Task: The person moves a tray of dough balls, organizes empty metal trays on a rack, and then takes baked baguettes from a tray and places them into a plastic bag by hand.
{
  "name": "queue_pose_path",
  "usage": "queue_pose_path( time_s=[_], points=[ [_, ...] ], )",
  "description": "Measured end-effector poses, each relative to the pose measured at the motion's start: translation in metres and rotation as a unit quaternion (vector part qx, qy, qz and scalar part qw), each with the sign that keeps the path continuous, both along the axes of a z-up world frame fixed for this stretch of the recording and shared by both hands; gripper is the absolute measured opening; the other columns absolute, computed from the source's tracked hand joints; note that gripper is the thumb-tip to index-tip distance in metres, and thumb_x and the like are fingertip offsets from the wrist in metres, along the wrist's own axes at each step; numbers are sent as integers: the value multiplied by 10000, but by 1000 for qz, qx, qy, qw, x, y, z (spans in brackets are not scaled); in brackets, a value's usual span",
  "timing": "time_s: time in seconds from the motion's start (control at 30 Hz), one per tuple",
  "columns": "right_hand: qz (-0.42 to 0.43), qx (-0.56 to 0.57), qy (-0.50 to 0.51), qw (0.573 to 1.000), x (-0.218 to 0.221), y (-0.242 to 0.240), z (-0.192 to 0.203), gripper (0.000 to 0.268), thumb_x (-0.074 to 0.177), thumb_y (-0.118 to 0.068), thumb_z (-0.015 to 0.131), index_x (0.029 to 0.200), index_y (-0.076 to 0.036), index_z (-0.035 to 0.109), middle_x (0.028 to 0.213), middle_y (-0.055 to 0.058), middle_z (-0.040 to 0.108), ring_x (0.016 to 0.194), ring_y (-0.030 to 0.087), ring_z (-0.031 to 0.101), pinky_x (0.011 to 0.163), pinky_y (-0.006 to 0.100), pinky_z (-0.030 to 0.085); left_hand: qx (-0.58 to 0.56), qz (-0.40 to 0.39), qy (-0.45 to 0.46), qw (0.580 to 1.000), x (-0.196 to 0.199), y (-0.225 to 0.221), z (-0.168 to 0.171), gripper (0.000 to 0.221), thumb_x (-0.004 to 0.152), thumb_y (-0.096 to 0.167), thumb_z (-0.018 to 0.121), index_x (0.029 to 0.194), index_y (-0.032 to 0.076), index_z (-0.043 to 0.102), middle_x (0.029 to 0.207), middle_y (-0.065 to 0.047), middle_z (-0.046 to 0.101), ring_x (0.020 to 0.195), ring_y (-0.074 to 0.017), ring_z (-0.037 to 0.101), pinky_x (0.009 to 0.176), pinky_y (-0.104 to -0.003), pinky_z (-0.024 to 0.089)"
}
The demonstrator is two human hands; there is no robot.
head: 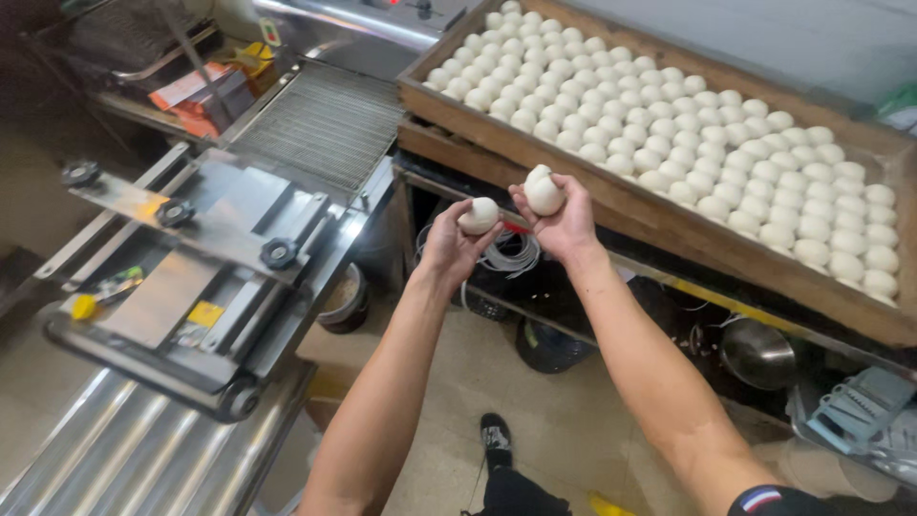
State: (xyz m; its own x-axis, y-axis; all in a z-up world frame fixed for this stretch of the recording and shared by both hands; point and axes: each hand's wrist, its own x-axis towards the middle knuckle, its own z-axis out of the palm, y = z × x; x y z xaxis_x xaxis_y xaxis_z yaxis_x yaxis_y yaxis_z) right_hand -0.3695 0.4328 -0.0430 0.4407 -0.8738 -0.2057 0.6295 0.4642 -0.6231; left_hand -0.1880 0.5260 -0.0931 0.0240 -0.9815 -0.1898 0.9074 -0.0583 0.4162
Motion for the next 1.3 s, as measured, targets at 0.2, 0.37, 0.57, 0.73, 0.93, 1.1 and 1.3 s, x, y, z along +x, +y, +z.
queue_pose_path(
  time_s=[0.2,0.37,0.57,0.73,0.93,1.1,1.3],
  points=[
    [-122,6,-23,992,-97,-125,25,446,934,-248,545,1313,-17,505,1362,199,569,1263,402,590,1033,575,576,-34,-3,25,999,-114,-172,43,544,1000,348,555,1404,-13,501,1365,-173,588,1304,-325,532,1139,-512,419],
    [-112,-46,-50,991,-117,-192,29,541,936,-329,537,1402,-61,478,1448,131,532,1363,324,522,1177,641,408,2,49,-88,995,-130,-220,77,695,1022,478,488,1604,183,247,1628,-89,314,1538,-259,249,1266,-514,173],
    [-84,-102,-60,989,-107,-233,0,807,975,-502,538,1631,-219,161,1704,140,144,1548,321,223,1312,515,83,-58,47,-190,979,-81,-170,58,618,1049,450,448,1558,101,418,1468,-155,580,1341,-318,564,1155,-486,354],
    [-62,-141,-31,988,-9,-189,-17,897,980,-531,565,1647,-227,48,1689,127,76,1522,394,373,1299,513,227,-27,133,-276,951,-5,-79,37,492,1079,358,447,1482,89,530,1291,-106,708,1171,-248,681,1011,-409,490],
    [151,-190,48,969,152,-53,0,690,1026,-425,548,1605,-125,324,1503,95,461,1342,254,506,1154,480,393,53,231,-281,930,85,64,11,427,1073,331,466,1408,89,573,1205,-91,732,1076,-211,711,941,-373,548],
    [269,-255,133,919,246,34,18,502,1026,-254,584,1487,-92,471,1256,55,621,1157,190,609,1022,420,490,111,295,-268,910,143,165,10,401,1063,319,458,1377,112,598,1148,-83,735,995,-169,711,845,-321,569],
    [315,-351,244,848,335,45,15,408,1001,-210,613,1390,-89,597,1235,39,684,1079,144,648,922,343,542,98,335,-272,897,193,208,9,381,1055,310,491,1352,102,611,1119,-88,749,944,-176,705,773,-288,505]
  ],
)
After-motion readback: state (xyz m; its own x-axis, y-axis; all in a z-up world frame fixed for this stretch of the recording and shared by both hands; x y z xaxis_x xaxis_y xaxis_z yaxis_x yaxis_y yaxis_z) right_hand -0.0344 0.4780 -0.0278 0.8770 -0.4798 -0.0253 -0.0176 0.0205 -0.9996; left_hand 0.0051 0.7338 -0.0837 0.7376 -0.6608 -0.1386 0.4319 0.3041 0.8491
